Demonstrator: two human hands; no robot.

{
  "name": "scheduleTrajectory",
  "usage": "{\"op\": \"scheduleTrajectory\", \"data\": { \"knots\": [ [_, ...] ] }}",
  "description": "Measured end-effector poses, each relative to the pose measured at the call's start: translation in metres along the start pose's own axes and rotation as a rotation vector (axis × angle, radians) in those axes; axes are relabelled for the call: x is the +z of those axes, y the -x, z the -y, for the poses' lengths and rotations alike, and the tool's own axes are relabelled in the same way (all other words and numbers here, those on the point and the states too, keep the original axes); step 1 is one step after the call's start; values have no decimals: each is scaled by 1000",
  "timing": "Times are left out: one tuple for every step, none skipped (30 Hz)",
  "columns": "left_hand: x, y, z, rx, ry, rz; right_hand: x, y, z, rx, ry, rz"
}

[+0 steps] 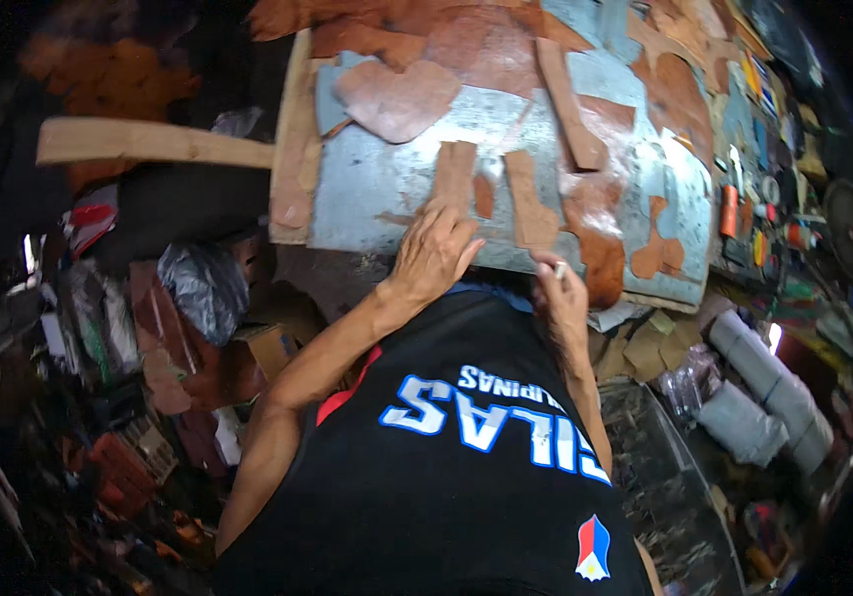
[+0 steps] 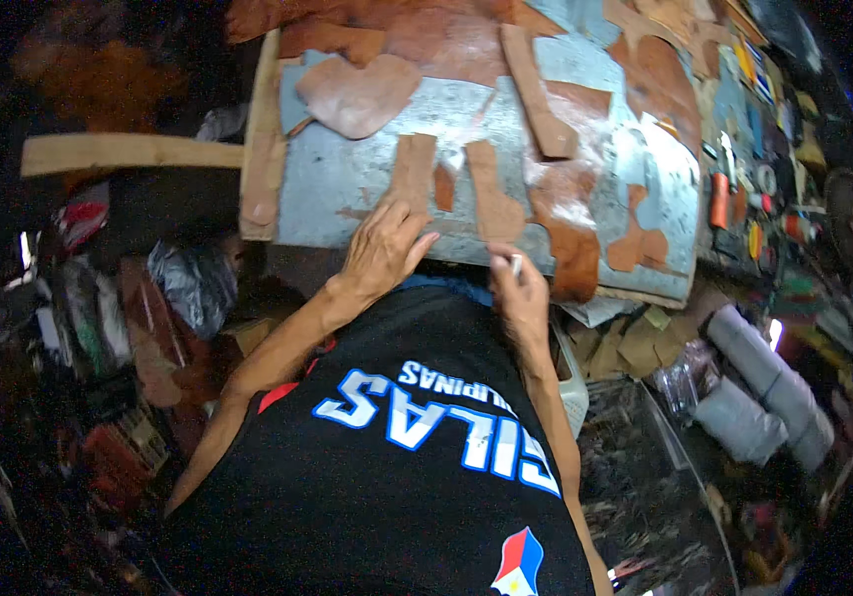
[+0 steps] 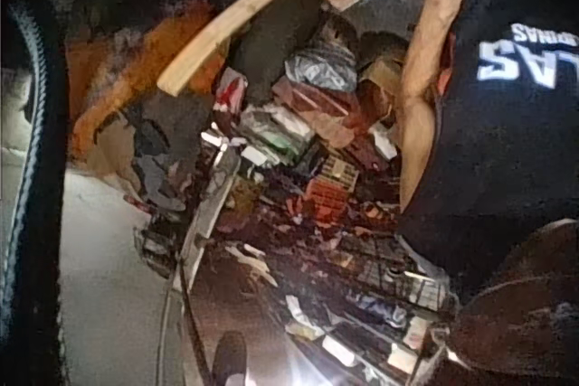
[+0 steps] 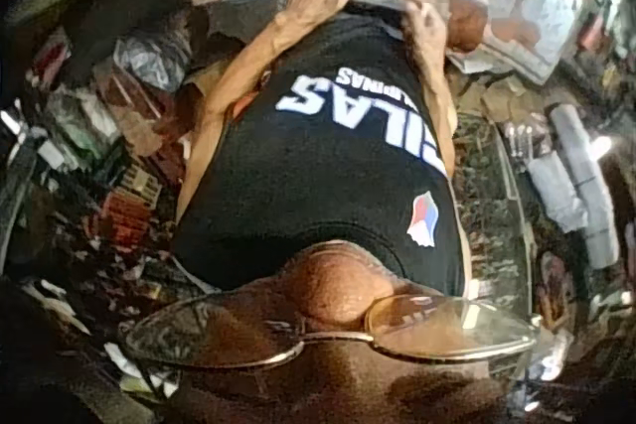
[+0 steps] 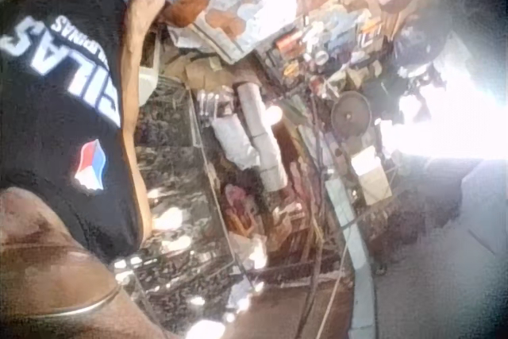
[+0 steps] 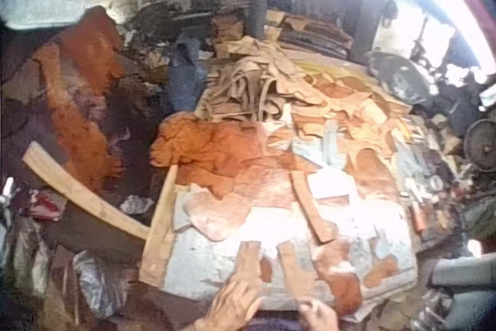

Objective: Using metal templates and a marker to trace shapes onto leather pieces, and then cutting them out.

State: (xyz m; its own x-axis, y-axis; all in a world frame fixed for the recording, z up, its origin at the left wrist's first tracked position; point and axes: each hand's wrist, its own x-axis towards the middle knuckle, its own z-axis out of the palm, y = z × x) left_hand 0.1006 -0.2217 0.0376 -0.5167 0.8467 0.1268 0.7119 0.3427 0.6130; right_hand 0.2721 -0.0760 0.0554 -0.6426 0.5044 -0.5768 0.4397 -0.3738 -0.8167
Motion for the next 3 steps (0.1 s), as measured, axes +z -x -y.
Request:
{"op": "scheduleTrajectory", "data": {
  "knots": [
    [-7, 2, 8, -24, -38, -25, -2, 1, -3, 30, -91, -23],
    [-12, 4, 16, -44, -67, -25, -3, 6, -1, 65, -182, -51],
    [-16, 5, 23, -70, -94, 2, 14, 1, -5, 72, -193, -15]
  ]
}}
